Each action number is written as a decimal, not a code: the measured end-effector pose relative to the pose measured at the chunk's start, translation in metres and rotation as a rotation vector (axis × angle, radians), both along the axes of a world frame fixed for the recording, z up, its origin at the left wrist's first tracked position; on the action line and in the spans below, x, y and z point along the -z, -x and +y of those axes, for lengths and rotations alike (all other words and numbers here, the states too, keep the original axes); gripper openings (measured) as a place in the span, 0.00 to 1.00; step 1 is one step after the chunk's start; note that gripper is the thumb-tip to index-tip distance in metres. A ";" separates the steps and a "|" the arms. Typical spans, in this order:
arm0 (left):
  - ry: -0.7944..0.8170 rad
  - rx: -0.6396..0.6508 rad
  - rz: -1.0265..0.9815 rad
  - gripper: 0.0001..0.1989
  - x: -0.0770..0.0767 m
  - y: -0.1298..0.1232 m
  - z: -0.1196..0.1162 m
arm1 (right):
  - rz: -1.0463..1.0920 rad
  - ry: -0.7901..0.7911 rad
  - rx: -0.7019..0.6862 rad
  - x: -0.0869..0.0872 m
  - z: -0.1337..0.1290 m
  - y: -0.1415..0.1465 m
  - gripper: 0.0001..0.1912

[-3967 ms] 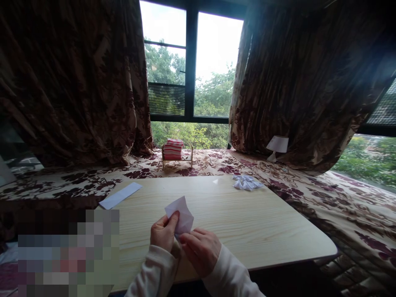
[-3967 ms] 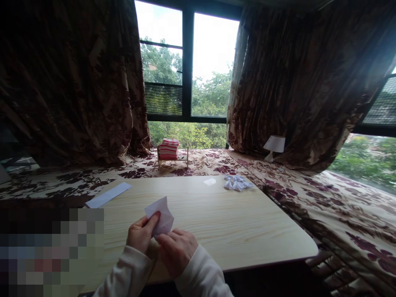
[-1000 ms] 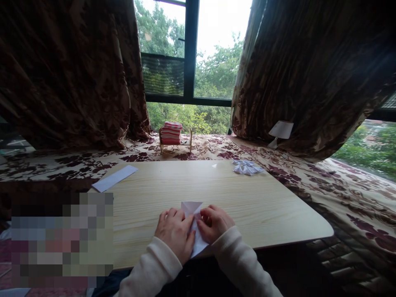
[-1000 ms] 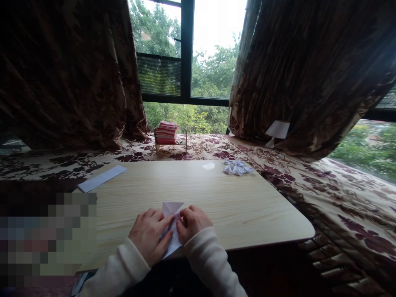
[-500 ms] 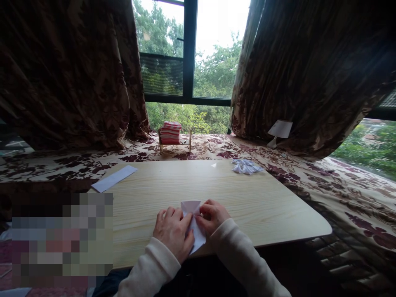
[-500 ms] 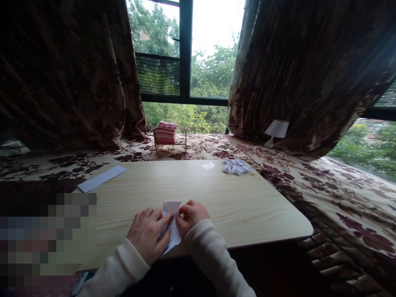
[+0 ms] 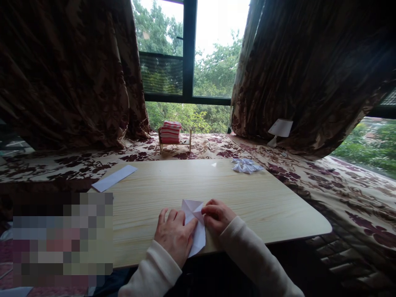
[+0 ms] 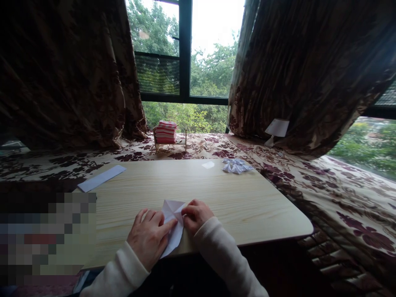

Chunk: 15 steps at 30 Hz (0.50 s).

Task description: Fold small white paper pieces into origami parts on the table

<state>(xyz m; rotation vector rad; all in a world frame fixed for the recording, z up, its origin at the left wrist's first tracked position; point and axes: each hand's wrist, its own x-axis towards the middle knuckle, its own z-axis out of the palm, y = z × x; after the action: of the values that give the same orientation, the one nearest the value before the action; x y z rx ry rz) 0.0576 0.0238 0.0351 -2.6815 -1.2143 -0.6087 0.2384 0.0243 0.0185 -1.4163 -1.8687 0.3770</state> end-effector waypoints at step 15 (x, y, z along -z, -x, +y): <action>-0.053 0.022 -0.001 0.18 0.002 -0.003 0.001 | -0.092 -0.022 -0.005 0.005 0.009 0.000 0.23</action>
<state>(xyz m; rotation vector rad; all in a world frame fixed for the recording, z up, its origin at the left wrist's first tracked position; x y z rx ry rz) 0.0603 0.0248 0.0331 -2.6541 -1.1537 -0.6362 0.2385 0.0337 0.0134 -1.4354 -1.9445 0.2971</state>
